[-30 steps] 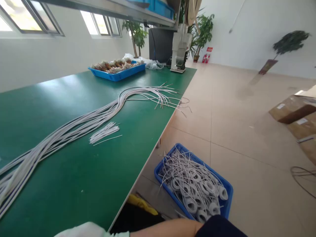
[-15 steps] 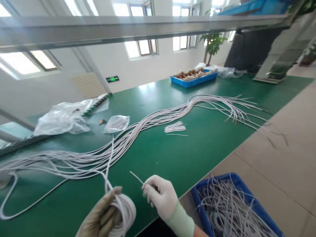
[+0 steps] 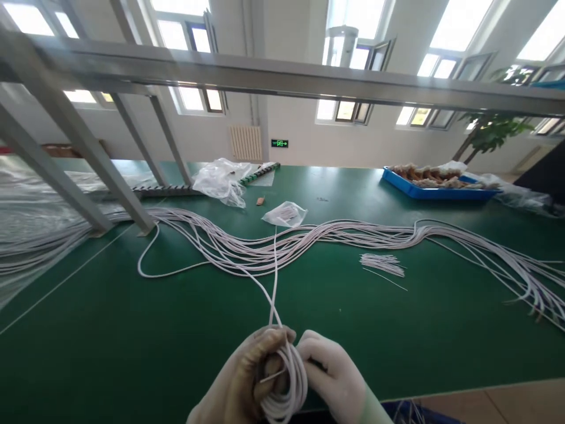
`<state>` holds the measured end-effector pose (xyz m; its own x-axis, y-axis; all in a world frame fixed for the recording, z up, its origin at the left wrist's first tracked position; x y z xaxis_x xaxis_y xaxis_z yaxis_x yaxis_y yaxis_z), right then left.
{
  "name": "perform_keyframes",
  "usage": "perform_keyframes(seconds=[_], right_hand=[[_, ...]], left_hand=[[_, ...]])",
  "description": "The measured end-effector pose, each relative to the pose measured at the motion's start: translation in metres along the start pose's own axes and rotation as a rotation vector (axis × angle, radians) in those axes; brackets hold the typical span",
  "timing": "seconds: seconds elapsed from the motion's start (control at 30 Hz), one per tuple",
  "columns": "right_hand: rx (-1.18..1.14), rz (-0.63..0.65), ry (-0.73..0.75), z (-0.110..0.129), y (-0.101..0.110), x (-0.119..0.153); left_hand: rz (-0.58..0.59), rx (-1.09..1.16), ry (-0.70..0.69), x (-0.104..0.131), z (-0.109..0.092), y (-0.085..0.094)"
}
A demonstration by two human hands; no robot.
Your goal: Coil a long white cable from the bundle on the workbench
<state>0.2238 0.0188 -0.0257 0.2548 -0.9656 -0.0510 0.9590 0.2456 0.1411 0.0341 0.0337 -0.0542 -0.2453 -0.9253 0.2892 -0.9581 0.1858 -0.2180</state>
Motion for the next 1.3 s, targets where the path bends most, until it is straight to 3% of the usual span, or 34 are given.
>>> perform_keyframes(seconds=[0.07, 0.17, 0.33, 0.4, 0.53, 0.6, 0.77, 0.97, 1.07, 1.13, 1.2, 1.27, 1.3], right_hand=[[-0.018, 0.022, -0.007, 0.002, -0.01, -0.004], [-0.038, 0.048, -0.025, 0.008, -0.016, -0.007], [-0.135, 0.03, -0.069, 0.015, -0.019, -0.003], [-0.034, -0.051, -0.049, 0.015, -0.023, 0.0], [0.329, -0.265, -0.151, 0.005, -0.032, 0.005], [0.418, -0.3, -0.173, 0.003, -0.038, 0.004], [0.565, -0.363, -0.068, 0.011, -0.038, 0.003], [0.537, -0.282, 0.006, 0.009, -0.024, 0.008], [0.595, -0.229, 0.061, 0.009, -0.019, 0.007], [0.679, -0.228, 0.091, 0.01, -0.018, 0.006], [0.738, -0.238, 0.074, 0.012, -0.017, 0.007], [0.738, -0.24, 0.017, 0.013, -0.016, 0.01], [0.72, -0.233, -0.002, 0.014, -0.016, 0.011]], left_hand=[[0.122, -0.276, -0.228, 0.006, -0.004, 0.002], [0.184, -0.417, -0.316, 0.011, -0.009, 0.002], [0.138, -0.145, -0.187, 0.015, -0.041, -0.016], [0.125, -0.003, -0.067, 0.012, -0.049, -0.026], [0.044, 0.222, 0.187, 0.006, -0.048, -0.035], [0.034, 0.291, 0.237, 0.005, -0.044, -0.038], [0.092, 0.38, 0.314, 0.006, -0.037, -0.044], [0.097, 0.251, 0.147, 0.012, -0.058, -0.04], [0.001, 0.083, -0.045, 0.018, -0.05, -0.025], [0.032, -0.053, -0.15, 0.023, -0.035, -0.022], [-0.063, -0.15, -0.248, 0.027, -0.024, -0.013], [-0.135, -0.191, -0.258, 0.027, -0.02, -0.009], [-0.113, -0.184, -0.214, 0.025, -0.021, -0.01]])
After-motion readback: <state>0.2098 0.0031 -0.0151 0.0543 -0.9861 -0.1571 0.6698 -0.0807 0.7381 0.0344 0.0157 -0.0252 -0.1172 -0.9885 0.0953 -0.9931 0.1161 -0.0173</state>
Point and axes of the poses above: each hand's wrist, its own x-axis away from the middle knuckle, its own y-axis out of the back of the hand, z = x × y, the point moved 6 cm from there along -x, towards the middle knuckle, and after that the axes turned 1 degree about y, right-handed, at the moved point
